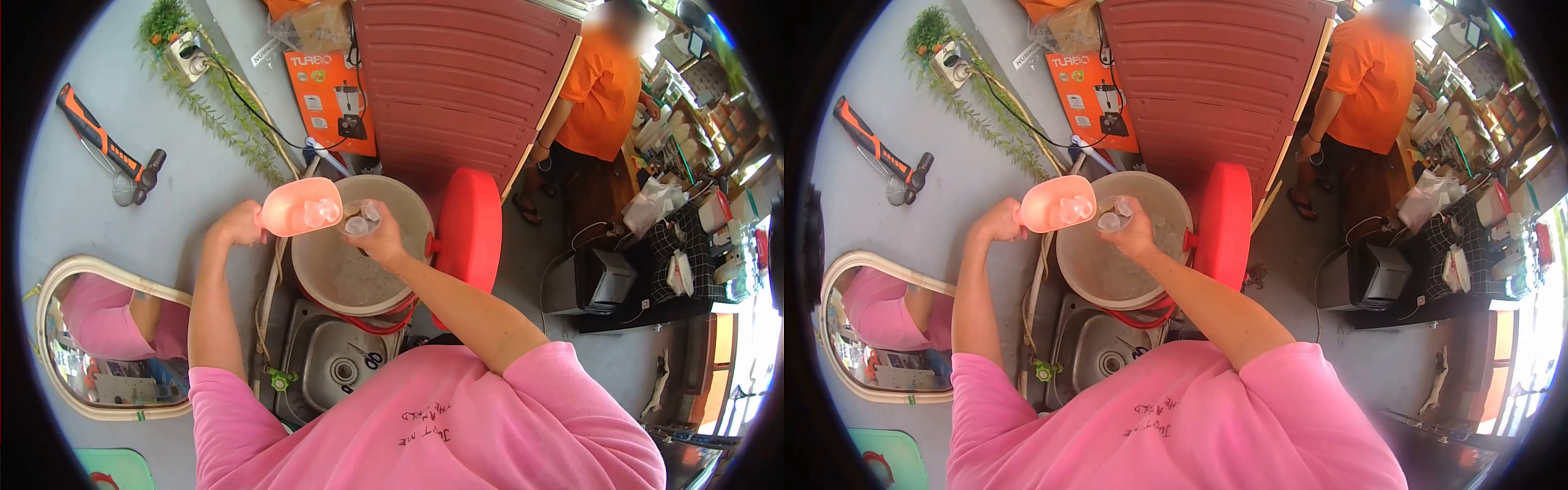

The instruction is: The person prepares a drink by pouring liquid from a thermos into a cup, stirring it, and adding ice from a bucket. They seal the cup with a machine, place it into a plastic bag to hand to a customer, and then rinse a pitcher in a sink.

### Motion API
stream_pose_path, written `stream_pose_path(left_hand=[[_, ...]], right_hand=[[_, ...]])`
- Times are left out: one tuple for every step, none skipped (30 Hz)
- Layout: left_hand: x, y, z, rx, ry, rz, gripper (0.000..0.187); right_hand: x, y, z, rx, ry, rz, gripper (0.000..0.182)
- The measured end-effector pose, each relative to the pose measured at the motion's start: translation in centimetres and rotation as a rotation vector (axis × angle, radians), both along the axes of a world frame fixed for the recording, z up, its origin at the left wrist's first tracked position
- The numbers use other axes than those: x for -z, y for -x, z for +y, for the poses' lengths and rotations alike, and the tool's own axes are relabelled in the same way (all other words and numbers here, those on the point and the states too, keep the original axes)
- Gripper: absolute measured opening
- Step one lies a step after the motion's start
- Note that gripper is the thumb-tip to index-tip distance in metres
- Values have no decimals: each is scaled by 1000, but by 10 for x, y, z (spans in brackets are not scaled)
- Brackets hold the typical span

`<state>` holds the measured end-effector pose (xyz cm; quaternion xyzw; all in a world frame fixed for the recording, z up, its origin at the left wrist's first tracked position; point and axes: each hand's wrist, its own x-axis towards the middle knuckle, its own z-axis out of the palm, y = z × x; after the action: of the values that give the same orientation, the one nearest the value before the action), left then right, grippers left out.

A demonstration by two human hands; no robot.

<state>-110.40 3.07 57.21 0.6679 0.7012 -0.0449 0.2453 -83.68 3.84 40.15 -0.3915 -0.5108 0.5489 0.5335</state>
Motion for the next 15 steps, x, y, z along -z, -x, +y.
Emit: stream_pose_path(left_hand=[[0,1,0,-13,-8,-4,14],[1,2,-1,-16,-7,-6,14],[1,3,0,-21,-10,-20,13],[1,3,0,-25,-13,-35,13],[1,4,0,-27,-12,-36,13],[2,4,1,-30,-17,-53,12],[3,4,2,-33,-22,-70,12],[3,5,3,-34,-22,-72,12],[5,7,4,-26,-33,-76,10],[7,9,5,-18,-45,-80,9],[9,10,5,-19,-46,-83,9],[14,11,7,-69,-55,-71,8],[20,12,9,-118,-63,-60,7],[29,14,11,-118,-66,-64,7],[44,18,14,-115,-58,-54,8]], right_hand=[[2,1,0,33,-43,-4,72],[4,0,0,30,-43,-6,72],[-1,-3,-2,37,-42,-71,73],[-5,-5,-3,44,-41,-136,74],[-7,-5,-4,41,-40,-137,74],[-8,-6,-4,68,-65,-201,74],[-8,-7,-4,95,-90,-264,74],[-9,-8,-4,95,-90,-267,74],[-9,-8,-3,94,-92,-249,73],[-10,-9,-2,92,-94,-230,72],[-10,-10,-2,91,-96,-233,72],[-11,-12,-1,97,-88,-237,71],[-12,-14,0,103,-82,-241,70],[-13,-16,1,104,-84,-245,70],[-21,-19,-1,114,-109,-229,69]])
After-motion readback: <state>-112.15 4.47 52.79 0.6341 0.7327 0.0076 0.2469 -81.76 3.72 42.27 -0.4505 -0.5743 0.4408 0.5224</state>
